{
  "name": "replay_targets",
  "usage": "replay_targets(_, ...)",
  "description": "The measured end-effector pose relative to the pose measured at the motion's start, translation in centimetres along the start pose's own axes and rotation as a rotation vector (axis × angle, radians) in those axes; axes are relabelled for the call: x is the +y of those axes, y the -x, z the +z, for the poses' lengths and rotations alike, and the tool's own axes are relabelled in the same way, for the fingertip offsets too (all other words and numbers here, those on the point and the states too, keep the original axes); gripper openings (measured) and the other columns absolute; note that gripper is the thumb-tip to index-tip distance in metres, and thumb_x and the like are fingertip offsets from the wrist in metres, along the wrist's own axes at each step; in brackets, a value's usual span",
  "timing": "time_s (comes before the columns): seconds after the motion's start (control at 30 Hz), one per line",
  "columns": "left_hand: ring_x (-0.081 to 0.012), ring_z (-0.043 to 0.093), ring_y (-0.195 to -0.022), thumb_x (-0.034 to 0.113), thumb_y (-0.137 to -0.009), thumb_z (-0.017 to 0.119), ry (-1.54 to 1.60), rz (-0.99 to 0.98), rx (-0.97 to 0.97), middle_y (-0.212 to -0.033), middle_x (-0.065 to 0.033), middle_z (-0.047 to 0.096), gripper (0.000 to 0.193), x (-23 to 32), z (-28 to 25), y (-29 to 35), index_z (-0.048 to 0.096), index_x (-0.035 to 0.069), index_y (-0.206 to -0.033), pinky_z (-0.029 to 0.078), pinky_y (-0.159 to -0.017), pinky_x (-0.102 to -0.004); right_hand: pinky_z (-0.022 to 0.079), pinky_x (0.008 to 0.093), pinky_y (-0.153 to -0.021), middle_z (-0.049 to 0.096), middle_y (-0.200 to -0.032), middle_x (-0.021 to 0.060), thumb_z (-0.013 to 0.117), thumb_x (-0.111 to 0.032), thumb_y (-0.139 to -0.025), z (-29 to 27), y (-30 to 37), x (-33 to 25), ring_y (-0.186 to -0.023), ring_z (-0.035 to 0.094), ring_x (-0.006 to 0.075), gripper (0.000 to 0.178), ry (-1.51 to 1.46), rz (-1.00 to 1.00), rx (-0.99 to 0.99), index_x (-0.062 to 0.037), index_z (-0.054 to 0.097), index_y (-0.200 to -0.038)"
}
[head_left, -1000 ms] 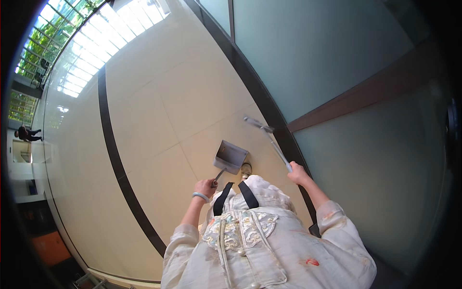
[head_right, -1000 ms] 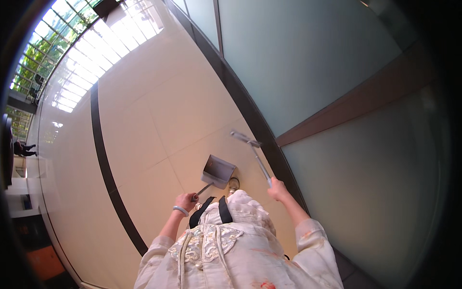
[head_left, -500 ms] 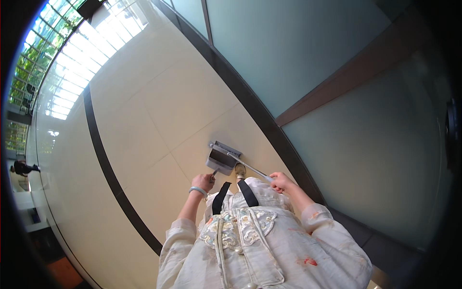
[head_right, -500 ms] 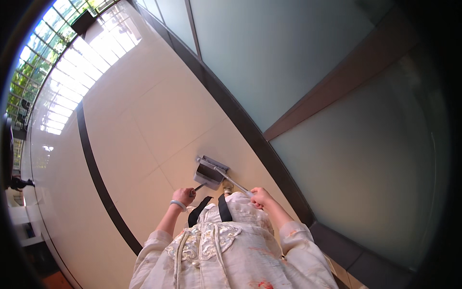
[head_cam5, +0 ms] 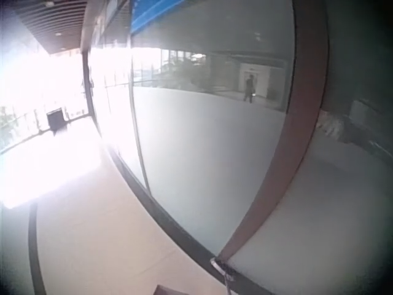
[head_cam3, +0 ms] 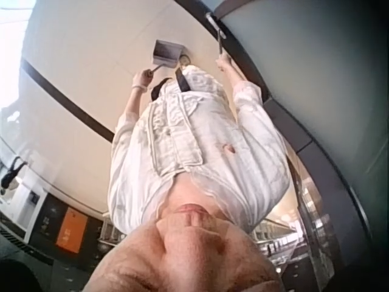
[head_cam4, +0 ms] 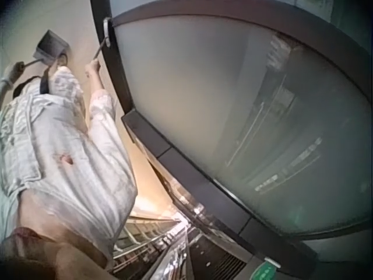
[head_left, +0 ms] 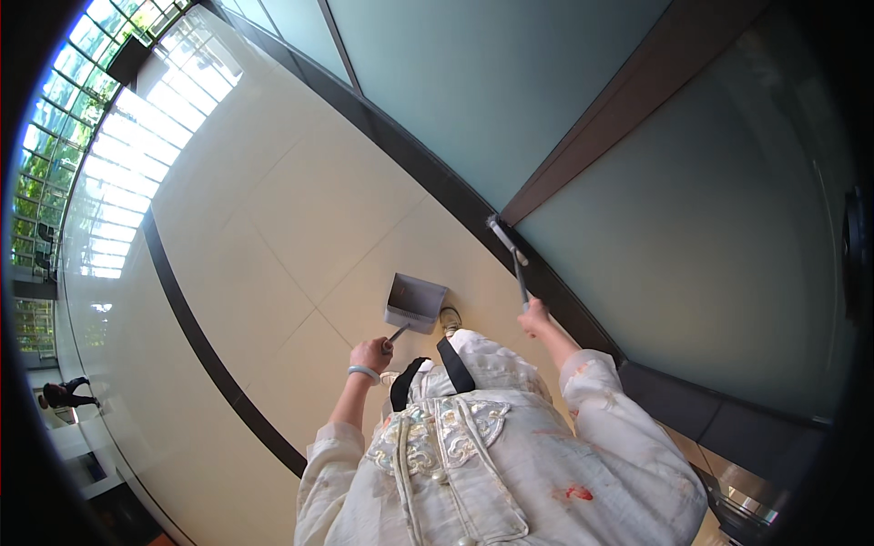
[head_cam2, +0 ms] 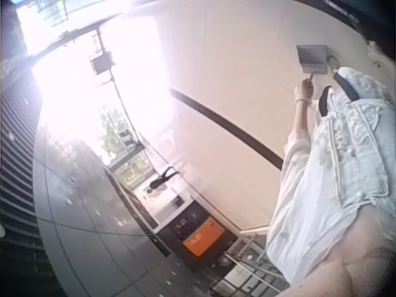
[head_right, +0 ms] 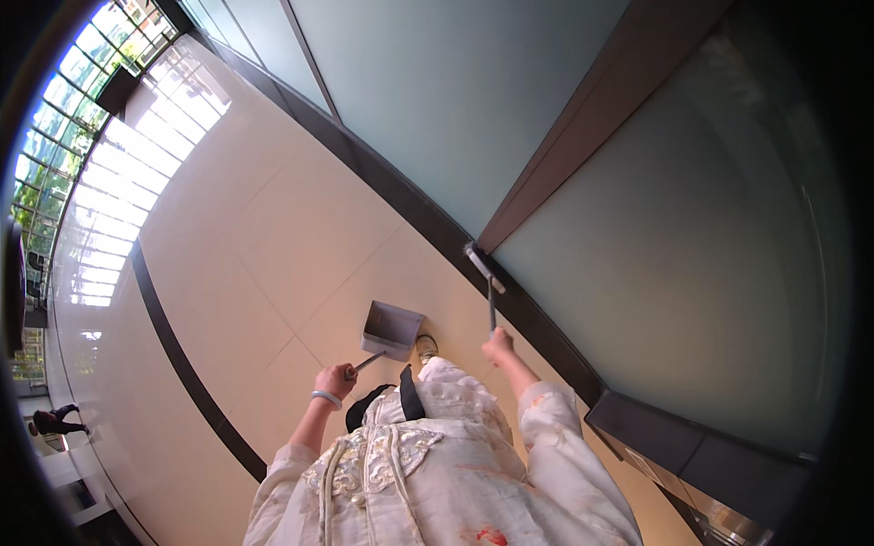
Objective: The person is sweeping the floor with a broom and dustpan.
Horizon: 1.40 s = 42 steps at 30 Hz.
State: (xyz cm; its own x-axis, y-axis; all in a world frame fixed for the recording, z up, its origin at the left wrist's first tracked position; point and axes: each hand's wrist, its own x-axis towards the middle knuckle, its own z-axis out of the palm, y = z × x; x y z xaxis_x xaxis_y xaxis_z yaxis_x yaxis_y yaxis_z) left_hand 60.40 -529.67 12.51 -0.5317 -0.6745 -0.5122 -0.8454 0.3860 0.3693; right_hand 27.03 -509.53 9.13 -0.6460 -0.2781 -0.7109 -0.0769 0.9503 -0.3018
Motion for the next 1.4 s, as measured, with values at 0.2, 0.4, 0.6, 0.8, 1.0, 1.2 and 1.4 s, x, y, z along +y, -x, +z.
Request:
replay_targets(0.2, -0.0313, 0.061, -0.069, 0.028, -0.075, 0.055, -0.045, -0.039, -0.015, -0.071, -0.0102, 0.064, 0.013, 0.0, 0.0, 0.4, 0.064, 0.019, -0.077, 0.049, -0.062, -0.0418, 0.037, 0.0328, -0.031, 0.054, -0.058, 0.0133, 0.057, 0.002, -0.068, 0.3, 5.4, -3.5, -0.039, 0.051, 0.0196, 0.039, -0.156, -0.001, -0.341, 0.0014, 0.048, -0.106)
replay_targets(0.4, -0.0309, 0.061, -0.070, 0.028, -0.076, 0.055, -0.059, -0.098, -0.022, -0.073, -0.0094, 0.064, 0.013, 0.6, -0.8, 1.1, 0.064, 0.019, -0.077, 0.049, -0.062, -0.0412, 0.029, 0.0247, -0.030, 0.051, -0.059, 0.0070, 0.056, 0.004, -0.070, -1.6, 6.2, -5.5, -0.039, 0.043, 0.0090, 0.051, -0.290, 0.008, -0.622, -0.0016, 0.044, -0.120)
replay_targets(0.6, -0.0312, 0.061, -0.069, 0.029, -0.076, 0.054, -0.040, -0.049, -0.010, -0.072, -0.0107, 0.063, 0.015, -0.5, 0.6, 1.9, 0.064, 0.018, -0.077, 0.048, -0.061, -0.0415, 0.041, 0.0278, -0.035, 0.056, -0.064, 0.0059, 0.056, 0.000, -0.069, -5.2, 4.7, -5.5, -0.045, 0.052, 0.0131, 0.048, -0.152, -0.173, -0.441, -0.0050, 0.047, -0.117)
replay_targets(0.8, -0.0329, 0.060, -0.066, 0.030, -0.076, 0.053, -0.010, -0.023, 0.065, -0.068, -0.0122, 0.061, 0.017, -1.4, 1.5, 2.3, 0.063, 0.016, -0.074, 0.047, -0.058, -0.0415, 0.043, 0.0308, -0.037, 0.059, -0.069, 0.0108, 0.055, -0.005, -0.072, -6.2, 6.0, -2.0, -0.047, 0.055, 0.0171, 0.035, -0.110, -0.036, -0.218, -0.0043, 0.049, -0.106)
replay_targets(1.0, -0.0333, 0.059, -0.064, 0.030, -0.077, 0.053, -0.032, -0.039, 0.032, -0.066, -0.0117, 0.061, 0.018, -0.4, 0.7, 1.9, 0.063, 0.016, -0.073, 0.048, -0.057, -0.0413, 0.049, 0.0362, -0.053, 0.062, -0.078, 0.0146, 0.054, -0.005, -0.070, -5.2, 5.7, 8.8, -0.065, 0.063, 0.0240, 0.033, 0.069, -0.021, 0.127, -0.0044, 0.054, -0.103)
replay_targets(1.2, -0.0330, 0.060, -0.066, 0.030, -0.076, 0.054, -0.050, -0.038, 0.023, -0.067, -0.0117, 0.062, 0.017, 0.4, 0.7, 1.2, 0.063, 0.016, -0.074, 0.048, -0.058, -0.0416, 0.050, 0.0398, -0.050, 0.061, -0.083, 0.0162, 0.052, -0.002, -0.072, -3.3, 2.7, 13.6, -0.067, 0.064, 0.0269, 0.022, 0.091, 0.178, 0.072, -0.0039, 0.049, -0.094)
replay_targets(1.4, -0.0327, 0.060, -0.066, 0.029, -0.075, 0.056, -0.037, -0.016, 0.042, -0.068, -0.0118, 0.062, 0.015, -0.1, 0.9, 1.0, 0.063, 0.016, -0.074, 0.048, -0.059, -0.0420, 0.040, 0.0334, -0.033, 0.055, -0.065, 0.0124, 0.053, 0.002, -0.068, -0.1, 6.2, 7.9, -0.046, 0.054, 0.0202, 0.029, -0.327, 0.206, -0.122, -0.0042, 0.048, -0.096)
